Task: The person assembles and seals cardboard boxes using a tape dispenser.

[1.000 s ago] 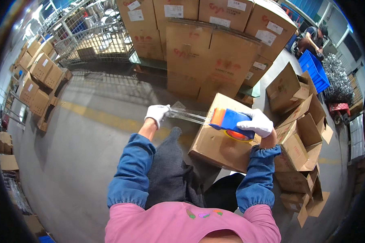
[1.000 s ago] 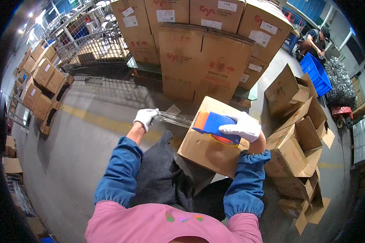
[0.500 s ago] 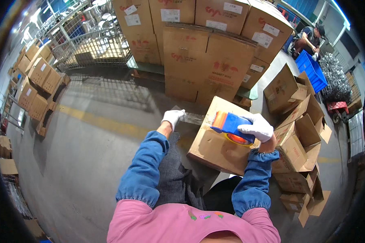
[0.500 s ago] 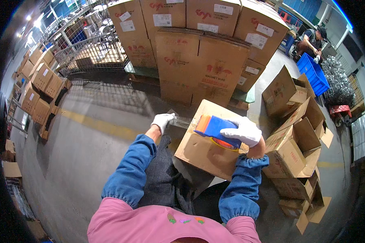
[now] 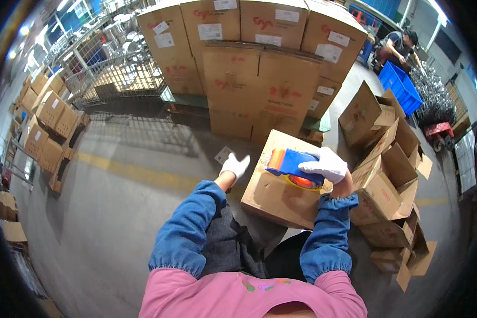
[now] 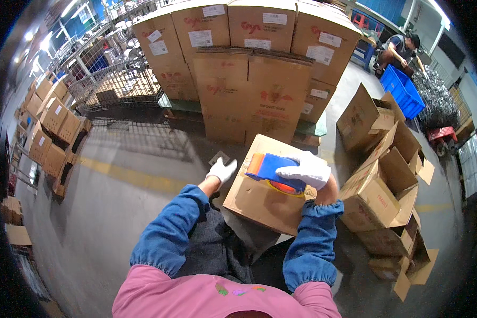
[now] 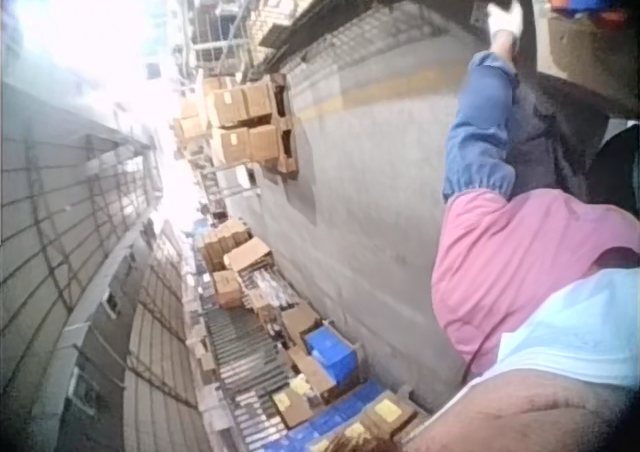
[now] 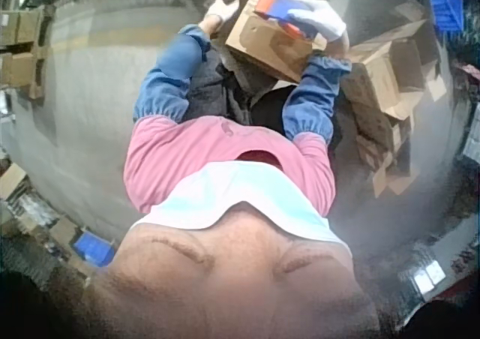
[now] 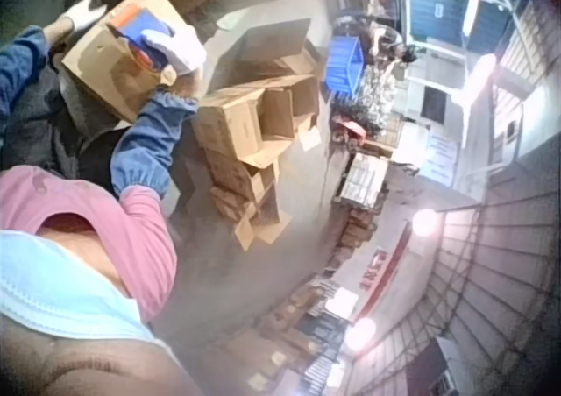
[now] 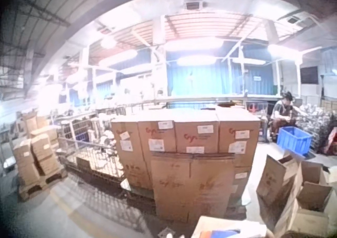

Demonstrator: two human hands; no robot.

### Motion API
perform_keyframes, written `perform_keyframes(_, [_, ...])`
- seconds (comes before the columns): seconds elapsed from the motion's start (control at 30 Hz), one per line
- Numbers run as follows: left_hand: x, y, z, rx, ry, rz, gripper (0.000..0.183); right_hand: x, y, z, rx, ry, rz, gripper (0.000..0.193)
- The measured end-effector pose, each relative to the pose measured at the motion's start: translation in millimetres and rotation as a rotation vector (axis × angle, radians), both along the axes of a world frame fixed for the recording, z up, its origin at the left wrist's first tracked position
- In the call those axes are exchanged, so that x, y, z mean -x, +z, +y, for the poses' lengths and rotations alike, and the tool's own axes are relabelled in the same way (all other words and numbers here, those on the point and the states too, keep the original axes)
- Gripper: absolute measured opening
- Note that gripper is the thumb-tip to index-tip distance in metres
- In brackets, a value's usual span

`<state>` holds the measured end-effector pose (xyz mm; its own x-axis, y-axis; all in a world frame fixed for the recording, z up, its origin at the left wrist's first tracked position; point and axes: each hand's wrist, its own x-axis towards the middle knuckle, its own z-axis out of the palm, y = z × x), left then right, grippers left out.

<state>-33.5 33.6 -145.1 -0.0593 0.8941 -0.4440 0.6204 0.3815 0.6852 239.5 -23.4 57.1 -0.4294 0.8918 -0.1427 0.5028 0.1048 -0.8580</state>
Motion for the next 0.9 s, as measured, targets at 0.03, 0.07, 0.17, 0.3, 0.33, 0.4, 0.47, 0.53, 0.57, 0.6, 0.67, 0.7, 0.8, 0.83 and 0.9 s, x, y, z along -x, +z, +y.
perform_keyframes(0.03, [0.5,8.5,12.8,-0.032,0.053,-0.132,0.088,7.1,1.5,-1.6,-0.03,0.018,0.035,0.052])
perform_keyframes(0.07, [-33.2,40.8,11.6,0.027,0.079,-0.31,0.085,-6.1,0.6,-2.4,-0.004,0.002,-0.013,0.052])
perform_keyframes(0.17, [-73.2,74.0,3.7,-0.108,-0.224,-0.072,0.076,-10.9,0.5,-4.2,-0.018,-0.016,-0.053,0.059])
perform_keyframes(0.3, [-73.5,53.0,15.7,-0.078,-0.369,-0.045,0.087,-11.1,3.8,-9.8,-0.02,-0.087,-0.077,0.06])
perform_keyframes(0.33, [-74.3,58.3,14.7,-0.036,-0.349,-0.075,0.087,-9.7,7.5,-11.8,-0.025,-0.085,-0.066,0.058])
perform_keyframes(0.4, [-61.4,40.1,19.6,-0.118,-0.327,-0.114,0.08,0.8,22.3,-17.0,-0.008,-0.086,-0.118,0.058])
perform_keyframes(0.47, [-61.2,36.9,20.6,-0.181,-0.343,-0.195,0.069,-3.6,13.1,-12.0,-0.012,-0.067,-0.099,0.059])
perform_keyframes(0.53, [-75.3,76.4,3.6,-0.204,-0.373,-0.156,0.059,-13.1,13.1,-11.2,0.016,-0.021,-0.097,0.065])
perform_keyframes(0.57, [-72.7,71.8,5.2,-0.209,-0.38,-0.171,0.061,-13.6,9.3,-7.6,0.019,-0.033,-0.094,0.065])
perform_keyframes(0.6, [-65.2,71.3,5.1,-0.212,-0.351,-0.166,0.063,-10.8,7.1,-3.4,-0.044,0.027,-0.258,0.067])
perform_keyframes(0.67, [-73.3,80.0,0.8,-0.187,-0.338,-0.157,0.067,-21.2,9.1,-0.2,-0.034,0.119,-0.341,0.068])
perform_keyframes(0.7, [-72.9,83.1,-1.0,-0.183,-0.308,-0.203,0.067,-24.6,17.7,-0.8,-0.017,0.121,-0.372,0.066])
perform_keyframes(0.8, [-70.3,90.6,-6.2,-0.197,-0.315,-0.209,0.064,-46.7,36.1,-8.6,-0.029,0.128,-0.369,0.067])
perform_keyframes(0.83, [-70.5,90.2,-6.8,-0.202,-0.306,-0.213,0.063,-58.0,41.2,-13.8,-0.019,0.123,-0.349,0.07])
perform_keyframes(0.9, [-68.7,92.7,-9.0,-0.207,-0.298,-0.215,0.061,-84.7,41.4,-20.6,0.005,0.092,-0.304,0.064])
